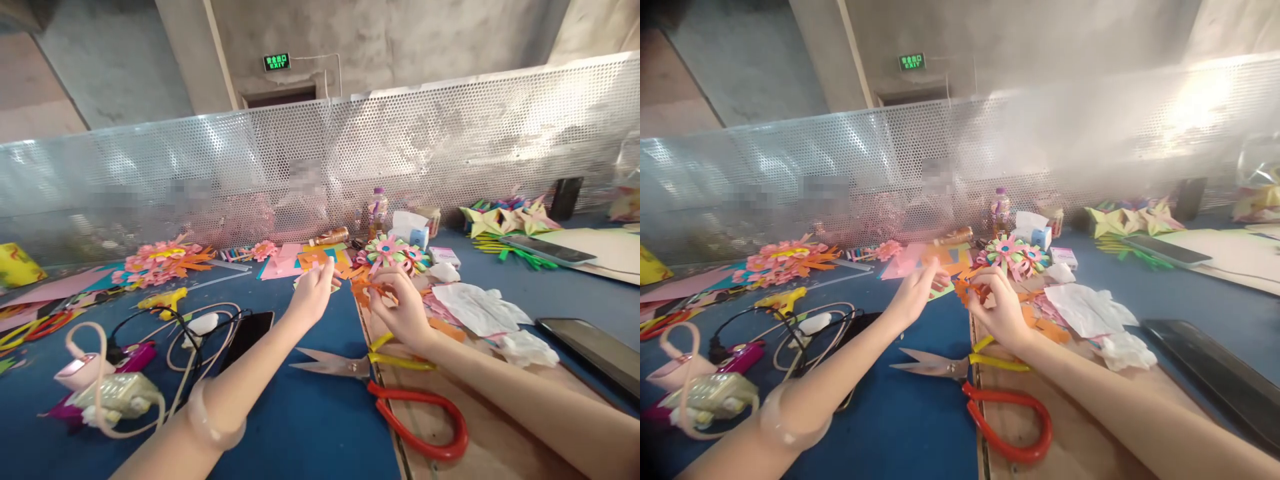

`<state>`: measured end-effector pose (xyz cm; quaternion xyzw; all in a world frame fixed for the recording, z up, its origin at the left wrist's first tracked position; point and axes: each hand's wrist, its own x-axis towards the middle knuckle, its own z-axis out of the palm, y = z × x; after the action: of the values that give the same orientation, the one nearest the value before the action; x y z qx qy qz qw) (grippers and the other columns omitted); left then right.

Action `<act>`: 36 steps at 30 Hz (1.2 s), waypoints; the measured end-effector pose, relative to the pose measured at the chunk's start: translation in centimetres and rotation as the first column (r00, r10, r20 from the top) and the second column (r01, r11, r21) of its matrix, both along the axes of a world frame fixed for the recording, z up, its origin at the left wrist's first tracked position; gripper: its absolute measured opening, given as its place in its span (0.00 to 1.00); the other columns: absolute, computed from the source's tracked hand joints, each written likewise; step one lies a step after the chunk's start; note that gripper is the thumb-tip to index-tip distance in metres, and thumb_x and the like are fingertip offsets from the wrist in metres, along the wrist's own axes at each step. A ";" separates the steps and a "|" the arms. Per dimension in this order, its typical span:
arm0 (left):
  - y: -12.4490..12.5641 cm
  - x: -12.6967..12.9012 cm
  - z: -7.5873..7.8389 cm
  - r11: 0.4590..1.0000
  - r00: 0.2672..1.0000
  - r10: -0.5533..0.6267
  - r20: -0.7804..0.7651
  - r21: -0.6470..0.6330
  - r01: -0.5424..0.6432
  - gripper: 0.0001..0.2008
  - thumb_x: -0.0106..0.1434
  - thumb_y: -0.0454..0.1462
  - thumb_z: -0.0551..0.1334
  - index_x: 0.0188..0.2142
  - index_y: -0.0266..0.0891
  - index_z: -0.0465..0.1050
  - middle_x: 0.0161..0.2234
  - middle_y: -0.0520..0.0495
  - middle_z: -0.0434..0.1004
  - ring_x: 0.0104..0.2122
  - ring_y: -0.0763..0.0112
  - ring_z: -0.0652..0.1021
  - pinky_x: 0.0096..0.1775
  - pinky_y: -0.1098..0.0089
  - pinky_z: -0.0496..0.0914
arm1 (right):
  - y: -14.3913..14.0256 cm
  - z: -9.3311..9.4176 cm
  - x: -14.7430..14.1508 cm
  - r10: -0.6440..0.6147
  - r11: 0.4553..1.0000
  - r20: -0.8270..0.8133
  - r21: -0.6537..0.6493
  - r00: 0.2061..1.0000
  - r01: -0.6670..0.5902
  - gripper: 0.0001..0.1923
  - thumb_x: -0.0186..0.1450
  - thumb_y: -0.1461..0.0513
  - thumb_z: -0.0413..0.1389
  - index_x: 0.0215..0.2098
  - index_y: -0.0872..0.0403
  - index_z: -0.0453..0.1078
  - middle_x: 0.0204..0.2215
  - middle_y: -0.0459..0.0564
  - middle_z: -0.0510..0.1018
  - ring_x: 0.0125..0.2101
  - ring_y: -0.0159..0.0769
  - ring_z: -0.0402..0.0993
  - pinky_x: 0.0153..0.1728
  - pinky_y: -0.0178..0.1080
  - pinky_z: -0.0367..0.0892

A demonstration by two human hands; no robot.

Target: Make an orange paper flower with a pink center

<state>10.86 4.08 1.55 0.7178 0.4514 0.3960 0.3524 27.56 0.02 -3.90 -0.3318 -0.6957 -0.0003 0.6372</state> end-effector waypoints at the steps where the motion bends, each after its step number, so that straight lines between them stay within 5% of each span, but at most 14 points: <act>1: 0.4 0.8 -0.6 1.000 0.999 0.014 0.029 -0.014 -0.013 0.30 0.64 0.55 0.43 0.33 0.34 0.73 0.31 0.41 0.78 0.32 0.63 0.78 0.34 0.66 0.70 | 0.2 -0.3 0.0 -0.006 0.999 -0.050 -0.051 0.999 0.003 0.06 0.62 0.69 0.52 0.37 0.52 0.63 0.36 0.50 0.67 0.37 0.35 0.66 0.31 0.35 0.68; 9: 0.1 2.9 -4.6 0.990 0.973 -0.113 0.202 -0.063 0.128 0.26 0.65 0.54 0.45 0.36 0.37 0.72 0.34 0.43 0.78 0.35 0.60 0.77 0.32 0.65 0.72 | 0.2 -1.7 -0.3 -0.005 0.936 -0.291 -0.338 0.957 -0.098 0.05 0.64 0.61 0.53 0.34 0.56 0.62 0.29 0.45 0.66 0.27 0.30 0.66 0.25 0.32 0.65; 15: -1.3 2.8 -4.4 0.973 0.945 -0.226 0.237 0.013 0.230 0.20 0.67 0.48 0.47 0.37 0.40 0.71 0.39 0.47 0.76 0.45 0.63 0.73 0.47 0.66 0.66 | -0.6 -1.4 -0.5 0.044 0.891 -0.345 -0.412 0.938 -0.193 0.08 0.64 0.57 0.54 0.35 0.54 0.63 0.28 0.44 0.66 0.26 0.30 0.67 0.25 0.32 0.65; 21: -1.9 3.1 -4.7 0.961 0.934 -0.274 0.228 0.019 0.277 0.15 0.66 0.46 0.50 0.32 0.39 0.67 0.29 0.50 0.71 0.30 0.67 0.74 0.33 0.69 0.70 | -0.3 -1.6 -0.3 0.037 0.887 -0.387 -0.411 0.921 -0.209 0.08 0.63 0.57 0.54 0.35 0.53 0.63 0.28 0.45 0.68 0.27 0.31 0.67 0.25 0.32 0.65; 36: -1.4 2.9 -5.3 0.966 0.958 -0.246 0.150 0.124 0.229 0.08 0.65 0.42 0.53 0.33 0.41 0.63 0.27 0.54 0.66 0.27 0.72 0.70 0.29 0.73 0.69 | 0.1 -1.5 -0.3 0.102 0.840 -0.458 -0.436 0.883 -0.323 0.14 0.60 0.53 0.58 0.35 0.55 0.66 0.29 0.47 0.70 0.26 0.32 0.66 0.20 0.31 0.66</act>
<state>13.72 2.63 -3.77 0.7494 0.3099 0.4317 0.3950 27.29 0.10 -5.36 -0.3964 -0.5522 0.3230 0.6585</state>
